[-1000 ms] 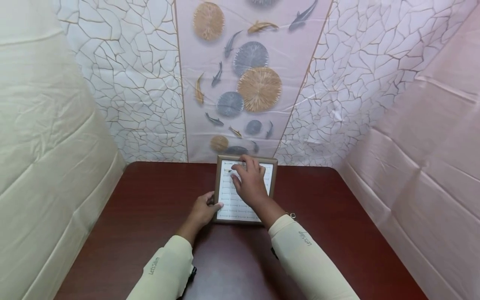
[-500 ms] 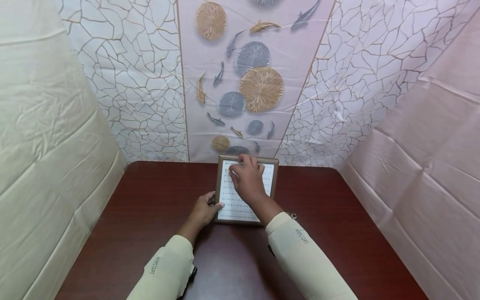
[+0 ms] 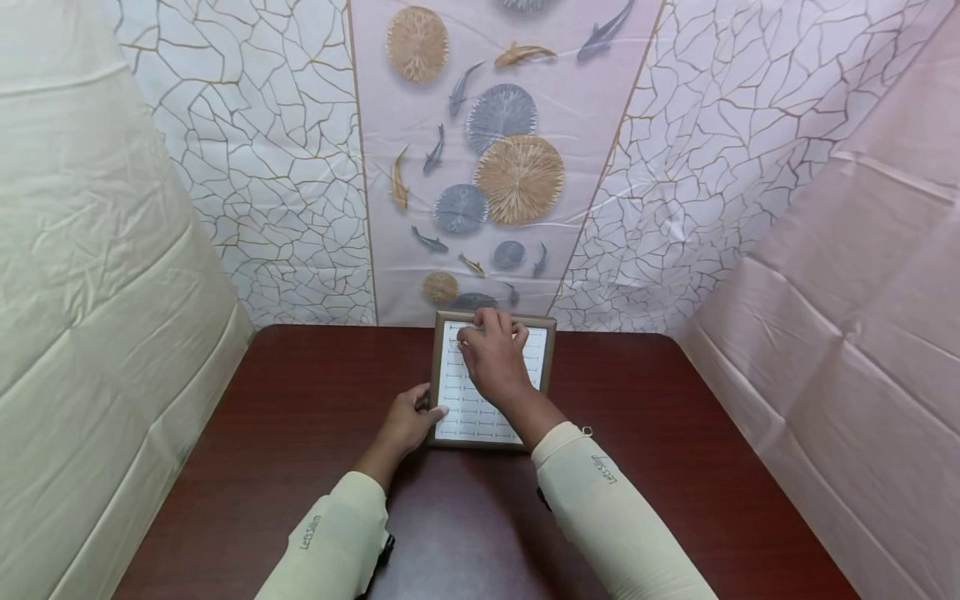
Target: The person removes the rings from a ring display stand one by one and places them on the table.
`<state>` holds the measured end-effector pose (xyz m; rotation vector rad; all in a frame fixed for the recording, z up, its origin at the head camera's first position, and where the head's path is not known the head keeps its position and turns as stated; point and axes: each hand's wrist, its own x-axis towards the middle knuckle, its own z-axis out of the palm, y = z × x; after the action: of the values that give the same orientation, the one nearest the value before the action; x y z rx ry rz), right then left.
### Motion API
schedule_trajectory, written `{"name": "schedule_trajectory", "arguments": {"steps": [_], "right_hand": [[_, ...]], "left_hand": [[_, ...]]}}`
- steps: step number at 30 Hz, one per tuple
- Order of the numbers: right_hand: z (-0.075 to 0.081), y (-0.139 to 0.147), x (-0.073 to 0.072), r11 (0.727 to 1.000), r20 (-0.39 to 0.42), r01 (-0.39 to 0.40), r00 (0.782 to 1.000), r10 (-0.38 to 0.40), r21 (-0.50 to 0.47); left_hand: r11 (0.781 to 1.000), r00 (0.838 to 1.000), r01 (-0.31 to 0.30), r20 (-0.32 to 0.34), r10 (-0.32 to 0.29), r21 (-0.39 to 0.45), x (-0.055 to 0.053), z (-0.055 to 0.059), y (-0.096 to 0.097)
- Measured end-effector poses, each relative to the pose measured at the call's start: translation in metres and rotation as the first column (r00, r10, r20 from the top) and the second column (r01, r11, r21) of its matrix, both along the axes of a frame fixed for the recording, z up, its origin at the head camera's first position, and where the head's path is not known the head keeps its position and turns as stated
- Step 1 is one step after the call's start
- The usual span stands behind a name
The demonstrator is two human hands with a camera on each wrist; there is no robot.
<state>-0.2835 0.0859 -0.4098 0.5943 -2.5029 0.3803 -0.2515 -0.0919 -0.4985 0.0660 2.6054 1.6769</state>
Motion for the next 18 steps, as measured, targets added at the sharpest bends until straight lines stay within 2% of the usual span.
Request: {"name": "schedule_trajectory", "arguments": {"steps": [5, 18], "right_hand": [[-0.001, 0.003, 0.000, 1.000, -0.009, -0.016, 1.000, 0.016, -0.024], [-0.001, 0.012, 0.006, 0.996, 0.000, -0.063, 0.998, 0.063, -0.064]], "left_hand": [[1.000, 1.000, 0.002, -0.009, -0.002, 0.001, 0.000, 0.000, 0.000], [1.000, 1.000, -0.001, 0.030, 0.001, -0.001, -0.001, 0.000, 0.000]]}}
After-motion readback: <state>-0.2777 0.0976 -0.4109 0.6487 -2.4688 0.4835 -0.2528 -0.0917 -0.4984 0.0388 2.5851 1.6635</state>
